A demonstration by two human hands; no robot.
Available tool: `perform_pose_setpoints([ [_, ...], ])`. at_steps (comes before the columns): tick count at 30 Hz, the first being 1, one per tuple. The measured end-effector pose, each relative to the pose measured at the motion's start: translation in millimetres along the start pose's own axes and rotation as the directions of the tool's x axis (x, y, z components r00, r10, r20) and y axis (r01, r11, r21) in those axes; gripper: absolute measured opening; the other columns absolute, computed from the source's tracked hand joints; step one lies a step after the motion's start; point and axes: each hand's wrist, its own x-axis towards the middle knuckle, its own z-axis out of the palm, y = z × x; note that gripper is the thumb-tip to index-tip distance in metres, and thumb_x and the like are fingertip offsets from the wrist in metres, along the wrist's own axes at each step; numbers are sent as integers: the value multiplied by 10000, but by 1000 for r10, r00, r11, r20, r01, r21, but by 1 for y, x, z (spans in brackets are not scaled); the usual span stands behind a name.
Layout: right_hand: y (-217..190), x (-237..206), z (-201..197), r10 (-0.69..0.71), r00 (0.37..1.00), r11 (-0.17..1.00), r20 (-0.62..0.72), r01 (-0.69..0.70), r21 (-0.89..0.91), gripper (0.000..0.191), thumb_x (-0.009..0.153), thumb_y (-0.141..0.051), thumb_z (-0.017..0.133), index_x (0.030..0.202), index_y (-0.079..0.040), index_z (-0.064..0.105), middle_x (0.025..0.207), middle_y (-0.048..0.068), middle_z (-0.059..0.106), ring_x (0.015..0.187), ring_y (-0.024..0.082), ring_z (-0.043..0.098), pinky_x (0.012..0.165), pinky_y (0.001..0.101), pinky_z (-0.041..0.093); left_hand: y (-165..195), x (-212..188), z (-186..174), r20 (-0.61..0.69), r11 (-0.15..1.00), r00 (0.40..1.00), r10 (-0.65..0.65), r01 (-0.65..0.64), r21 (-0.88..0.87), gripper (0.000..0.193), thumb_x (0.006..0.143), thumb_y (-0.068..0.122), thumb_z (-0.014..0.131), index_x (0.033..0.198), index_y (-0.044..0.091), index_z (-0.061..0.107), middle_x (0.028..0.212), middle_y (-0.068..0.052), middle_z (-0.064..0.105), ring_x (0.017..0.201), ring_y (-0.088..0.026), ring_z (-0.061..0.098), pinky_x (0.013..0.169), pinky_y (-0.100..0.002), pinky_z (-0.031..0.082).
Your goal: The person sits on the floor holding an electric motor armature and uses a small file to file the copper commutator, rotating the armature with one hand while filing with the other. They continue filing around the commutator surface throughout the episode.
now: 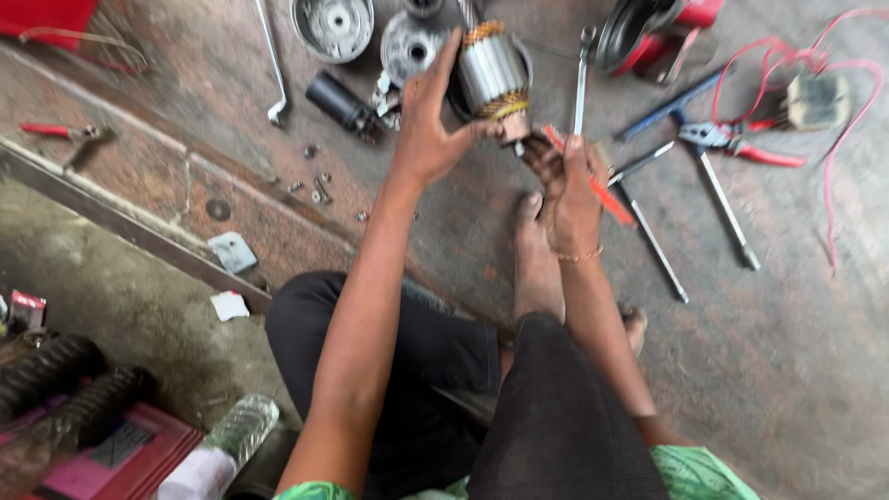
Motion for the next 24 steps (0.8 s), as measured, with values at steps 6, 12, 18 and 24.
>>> perform_pose_setpoints([
  [6,2,-1,8,-40,999,999,-7,40,-25,334,1119,-290,550,954,-2,584,1057,139,671,1093,284,728,1023,468,603,6,-7,-2,-17,996,997,-78,77,-42,1183,757,773,823,1664,213,311,1598,-73,542,1366,-278,493,1216,-432,421],
  [12,-6,-3,20,-7,999,1000,-53,8,16,302,1093,-266,572,930,-12,570,1071,202,706,984,292,743,942,448,616,15,-2,-7,-50,987,989,-140,136,-87,1206,714,724,905,1651,233,325,1441,-109,542,1375,-271,471,1197,-425,464],
  [18,-6,-9,24,41,999,998,-8,-41,51,325,1104,-273,594,888,-36,539,1013,180,707,971,297,753,905,428,625,22,4,-8,-76,990,990,-123,117,-85,1185,733,676,948,1635,228,324,1478,-150,453,1422,-288,463,1212,-438,465],
  [24,-23,-11,35,-140,986,842,90,166,-513,273,1104,-235,574,1032,13,660,902,40,640,846,147,634,858,342,632,29,3,-16,-20,993,993,-116,115,-35,1140,814,639,912,1669,200,299,1542,-111,497,1392,-293,472,1261,-426,417],
])
